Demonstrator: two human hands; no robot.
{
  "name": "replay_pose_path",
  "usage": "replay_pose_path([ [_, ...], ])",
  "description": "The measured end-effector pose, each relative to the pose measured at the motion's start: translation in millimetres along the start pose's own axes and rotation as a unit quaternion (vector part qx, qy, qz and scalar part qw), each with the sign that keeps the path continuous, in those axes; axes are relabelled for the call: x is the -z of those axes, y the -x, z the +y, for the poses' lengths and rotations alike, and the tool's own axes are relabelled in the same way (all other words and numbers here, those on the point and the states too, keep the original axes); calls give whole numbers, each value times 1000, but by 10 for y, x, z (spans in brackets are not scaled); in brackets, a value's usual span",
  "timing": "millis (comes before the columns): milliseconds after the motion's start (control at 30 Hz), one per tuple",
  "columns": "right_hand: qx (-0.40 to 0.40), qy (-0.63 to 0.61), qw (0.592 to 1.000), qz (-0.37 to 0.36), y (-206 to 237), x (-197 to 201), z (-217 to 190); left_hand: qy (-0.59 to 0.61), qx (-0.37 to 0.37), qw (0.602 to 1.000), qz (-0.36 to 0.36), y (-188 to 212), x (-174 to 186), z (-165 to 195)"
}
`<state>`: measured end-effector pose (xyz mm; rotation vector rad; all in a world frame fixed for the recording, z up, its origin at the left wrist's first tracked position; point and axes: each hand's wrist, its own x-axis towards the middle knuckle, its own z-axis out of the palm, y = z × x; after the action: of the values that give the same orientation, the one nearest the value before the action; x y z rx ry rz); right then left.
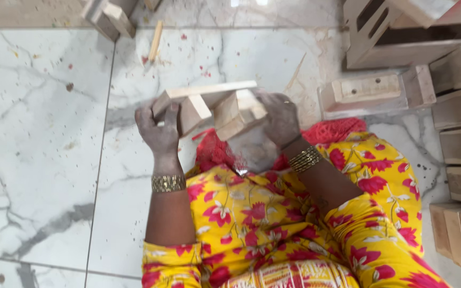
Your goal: The person sits on the floor holding small wooden parts and rubs a wooden block repeatedly against other wooden pieces, working the surfaces and fitting pieces together one at a time. Wood dust covers their hands as they turn each piece and continue rubbing.
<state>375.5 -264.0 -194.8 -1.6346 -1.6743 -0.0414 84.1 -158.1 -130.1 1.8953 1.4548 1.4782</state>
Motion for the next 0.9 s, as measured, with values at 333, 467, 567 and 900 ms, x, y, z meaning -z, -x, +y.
replay_pose_path([
  [333, -207, -17, 975, -79, 18, 70, -71, -14, -80, 997, 4, -21, 0, 353],
  [467, -1, 80, 996, -49, 39, 85, -198, 67, -81, 993, -59, 228, -36, 558],
  [567, 34, 136, 987, -74, 78, 87, -328, 153, -110, 974, -129, 208, -158, 526],
  [900, 99, 227, 958, -147, 0, 205, -567, 338, 36, 924, -179, 154, -616, 398],
])
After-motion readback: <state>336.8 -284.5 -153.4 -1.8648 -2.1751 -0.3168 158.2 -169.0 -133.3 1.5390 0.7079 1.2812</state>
